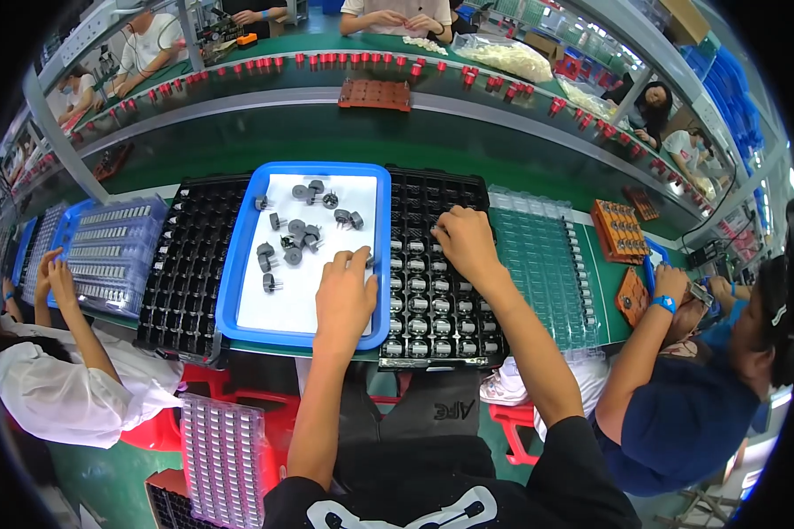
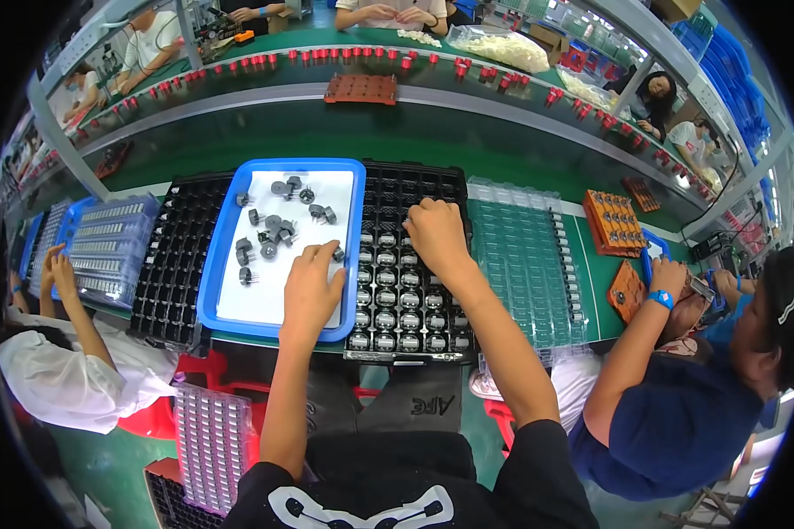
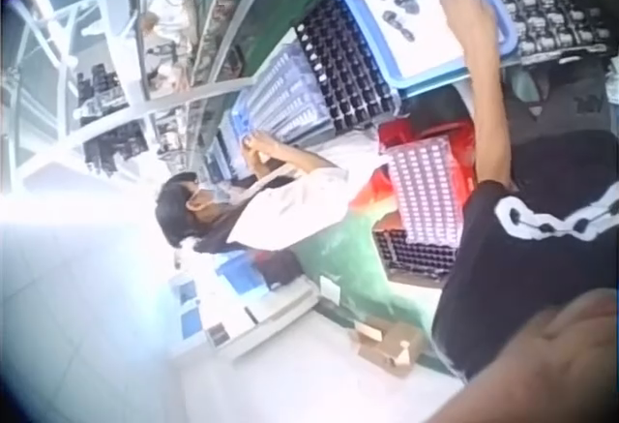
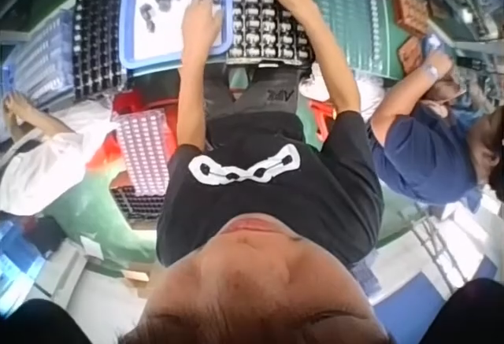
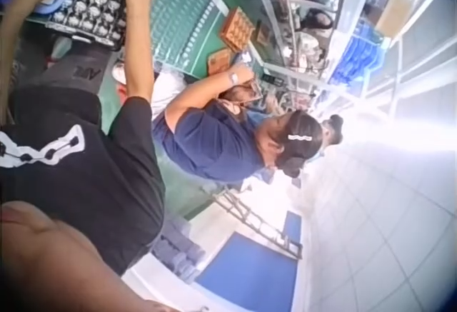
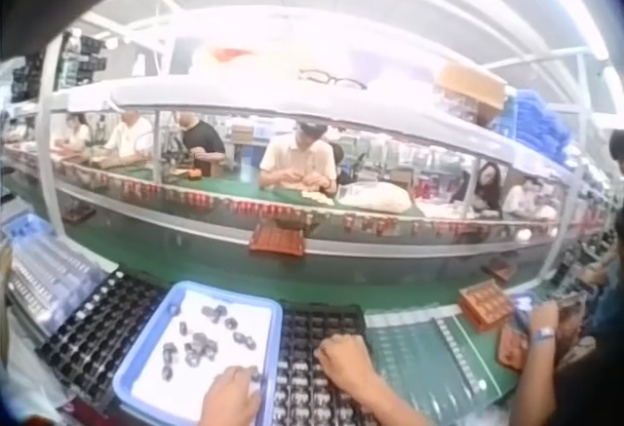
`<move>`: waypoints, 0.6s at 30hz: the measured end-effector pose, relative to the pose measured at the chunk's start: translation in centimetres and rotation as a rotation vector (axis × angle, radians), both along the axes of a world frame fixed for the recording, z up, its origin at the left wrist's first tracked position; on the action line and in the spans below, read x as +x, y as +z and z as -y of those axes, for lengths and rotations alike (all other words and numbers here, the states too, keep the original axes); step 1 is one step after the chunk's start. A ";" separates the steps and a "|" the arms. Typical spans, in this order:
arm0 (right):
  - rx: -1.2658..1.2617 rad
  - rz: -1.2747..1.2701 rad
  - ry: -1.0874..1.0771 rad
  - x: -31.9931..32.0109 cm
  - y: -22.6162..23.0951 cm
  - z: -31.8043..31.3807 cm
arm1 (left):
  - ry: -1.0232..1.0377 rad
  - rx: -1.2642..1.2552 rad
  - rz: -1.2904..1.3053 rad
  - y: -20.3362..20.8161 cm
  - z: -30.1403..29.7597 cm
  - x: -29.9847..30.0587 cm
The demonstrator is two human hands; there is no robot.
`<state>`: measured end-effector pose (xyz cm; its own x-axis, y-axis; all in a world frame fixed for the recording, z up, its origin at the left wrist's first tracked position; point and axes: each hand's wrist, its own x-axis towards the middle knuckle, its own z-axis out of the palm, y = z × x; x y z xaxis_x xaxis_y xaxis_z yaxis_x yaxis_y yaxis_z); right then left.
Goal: The person sorts small electronic components by hand from a central blue tray into a grid-based storage tray, placing them into individual compartments on an assembly line.
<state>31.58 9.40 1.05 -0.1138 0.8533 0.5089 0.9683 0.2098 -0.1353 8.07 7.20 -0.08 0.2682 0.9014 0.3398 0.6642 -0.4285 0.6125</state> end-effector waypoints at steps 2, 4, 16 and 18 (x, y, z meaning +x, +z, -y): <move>-0.026 0.021 -0.017 0.4 -0.6 -0.4 | 0.042 0.007 -0.040 0.1 0.0 0.4; 0.001 -0.010 0.020 0.3 -0.8 -0.5 | 0.045 0.001 -0.040 0.3 -0.1 0.4; 0.226 -0.058 0.027 0.4 2.0 5.6 | 0.044 0.224 -0.010 -2.1 -1.0 0.3; 0.257 -0.107 -0.073 1.3 2.9 9.0 | 0.067 0.090 0.077 -1.0 -0.7 -0.2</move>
<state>32.93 0.41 3.91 0.0092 0.6986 0.7154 0.9651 0.1812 -0.1893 7.92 7.89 -1.09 0.1788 0.8812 0.4376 0.6454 -0.4408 0.6238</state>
